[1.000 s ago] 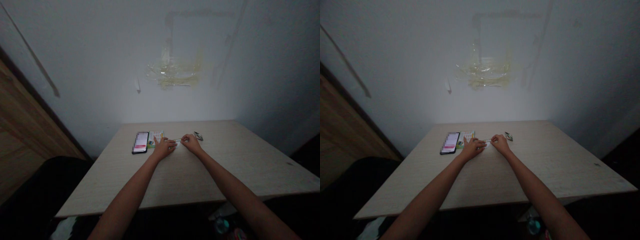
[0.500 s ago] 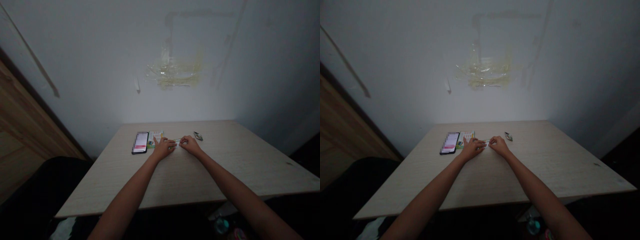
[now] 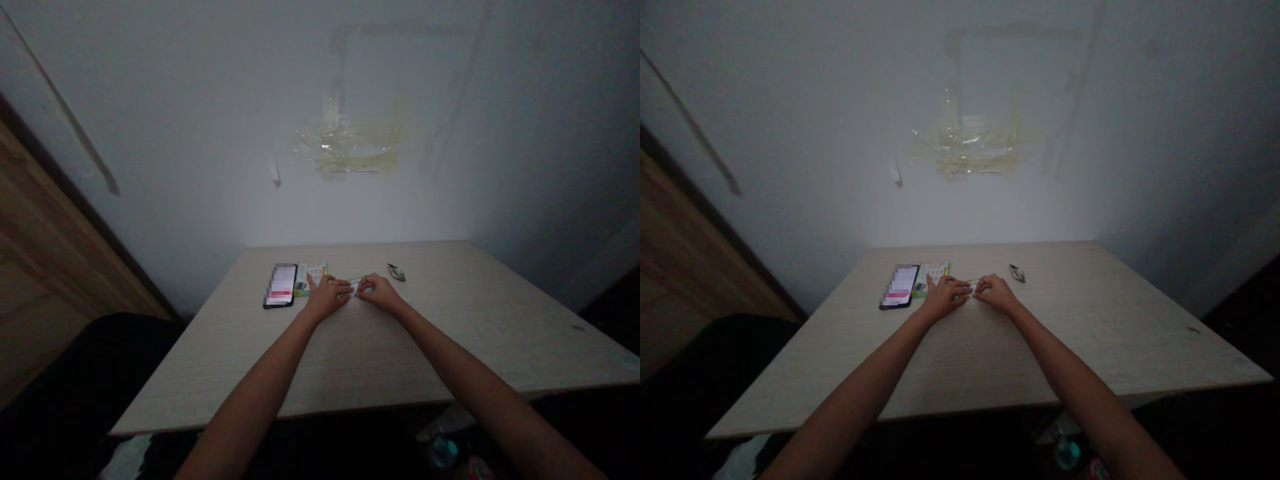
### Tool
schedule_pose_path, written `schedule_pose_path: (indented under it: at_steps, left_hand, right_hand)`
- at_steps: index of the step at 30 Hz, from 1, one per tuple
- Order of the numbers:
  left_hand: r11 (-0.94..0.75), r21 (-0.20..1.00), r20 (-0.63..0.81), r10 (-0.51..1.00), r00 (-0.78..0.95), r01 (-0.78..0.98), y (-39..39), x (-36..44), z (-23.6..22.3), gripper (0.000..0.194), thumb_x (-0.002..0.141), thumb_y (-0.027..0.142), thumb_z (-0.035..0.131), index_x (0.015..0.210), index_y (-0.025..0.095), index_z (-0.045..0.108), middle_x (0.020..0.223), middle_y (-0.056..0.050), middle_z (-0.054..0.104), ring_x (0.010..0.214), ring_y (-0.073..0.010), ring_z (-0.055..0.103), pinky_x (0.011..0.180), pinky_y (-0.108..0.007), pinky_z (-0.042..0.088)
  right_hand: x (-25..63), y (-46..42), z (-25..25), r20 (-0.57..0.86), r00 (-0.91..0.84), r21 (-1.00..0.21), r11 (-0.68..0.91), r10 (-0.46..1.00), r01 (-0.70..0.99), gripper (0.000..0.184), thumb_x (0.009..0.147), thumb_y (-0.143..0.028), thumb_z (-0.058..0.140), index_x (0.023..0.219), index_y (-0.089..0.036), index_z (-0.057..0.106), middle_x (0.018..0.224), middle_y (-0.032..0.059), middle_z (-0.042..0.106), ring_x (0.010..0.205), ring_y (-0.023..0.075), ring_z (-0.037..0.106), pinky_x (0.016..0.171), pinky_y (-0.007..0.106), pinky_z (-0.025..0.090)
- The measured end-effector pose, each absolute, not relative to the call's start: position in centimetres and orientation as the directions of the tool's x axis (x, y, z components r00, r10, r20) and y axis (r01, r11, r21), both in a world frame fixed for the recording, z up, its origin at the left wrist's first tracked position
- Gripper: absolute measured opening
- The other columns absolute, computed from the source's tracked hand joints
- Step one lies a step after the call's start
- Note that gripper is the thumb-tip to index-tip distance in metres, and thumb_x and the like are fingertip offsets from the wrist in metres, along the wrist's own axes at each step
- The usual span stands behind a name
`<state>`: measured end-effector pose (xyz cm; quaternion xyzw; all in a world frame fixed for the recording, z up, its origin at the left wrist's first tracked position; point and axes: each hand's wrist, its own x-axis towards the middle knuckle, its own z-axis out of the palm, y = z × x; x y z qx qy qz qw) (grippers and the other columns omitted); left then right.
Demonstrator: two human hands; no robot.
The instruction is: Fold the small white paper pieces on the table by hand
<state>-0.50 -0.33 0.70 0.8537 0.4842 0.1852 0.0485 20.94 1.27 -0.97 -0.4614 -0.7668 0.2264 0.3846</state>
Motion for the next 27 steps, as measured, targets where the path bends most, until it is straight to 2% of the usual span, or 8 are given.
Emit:
schedule_pose_path:
  at_steps: [6,12,21,27]
  left_hand:
    - [-0.535,0.268,0.288,0.838,0.463,0.801,-0.26,-0.55,0.57,0.026,0.092,0.048,0.055,0.115,0.048,0.067,0.131,0.007,0.065,0.129,-0.0312,0.043,0.101,-0.082,-0.012]
    - [-0.514,0.271,0.252,0.854,0.455,0.814,-0.4,-0.47,0.79,0.027,0.092,0.049,0.055,0.117,0.049,0.065,0.133,0.007,0.064,0.13,-0.0305,0.041,0.103,-0.08,-0.012]
    - [-0.522,0.283,0.245,0.85,0.465,0.804,-0.18,-0.52,0.69,0.028,0.093,0.049,0.054,0.118,0.05,0.064,0.134,0.008,0.063,0.133,-0.0311,0.04,0.101,-0.081,-0.014]
    - [-0.53,0.282,0.253,0.845,0.471,0.8,-0.19,-0.52,0.68,0.027,0.093,0.048,0.054,0.118,0.051,0.064,0.133,0.008,0.064,0.134,-0.0316,0.04,0.1,-0.082,-0.014]
  right_hand:
    - [20.92,1.21,-0.86,0.363,-0.31,-0.747,0.473,0.879,0.467,0.011,0.068,-0.026,0.074,0.075,-0.019,0.07,0.084,0.0027,0.069,0.08,0.0166,0.067,0.082,0.03,0.051]
    - [21.11,1.46,-1.26,0.348,-0.25,-0.823,0.422,0.904,0.381,0.016,0.066,-0.029,0.076,0.075,-0.018,0.068,0.083,0.0034,0.068,0.078,0.0171,0.066,0.084,0.033,0.053]
    - [21.15,1.53,-1.31,0.416,-0.18,-0.716,0.443,0.891,0.539,0.011,0.068,-0.026,0.073,0.076,-0.019,0.07,0.085,0.0037,0.067,0.082,0.0178,0.064,0.082,0.032,0.051]
    - [21.34,1.76,-0.99,0.455,-0.134,-0.608,0.417,0.88,0.676,0.007,0.072,-0.025,0.072,0.077,-0.02,0.07,0.08,0.0041,0.071,0.088,0.0219,0.062,0.081,0.032,0.047]
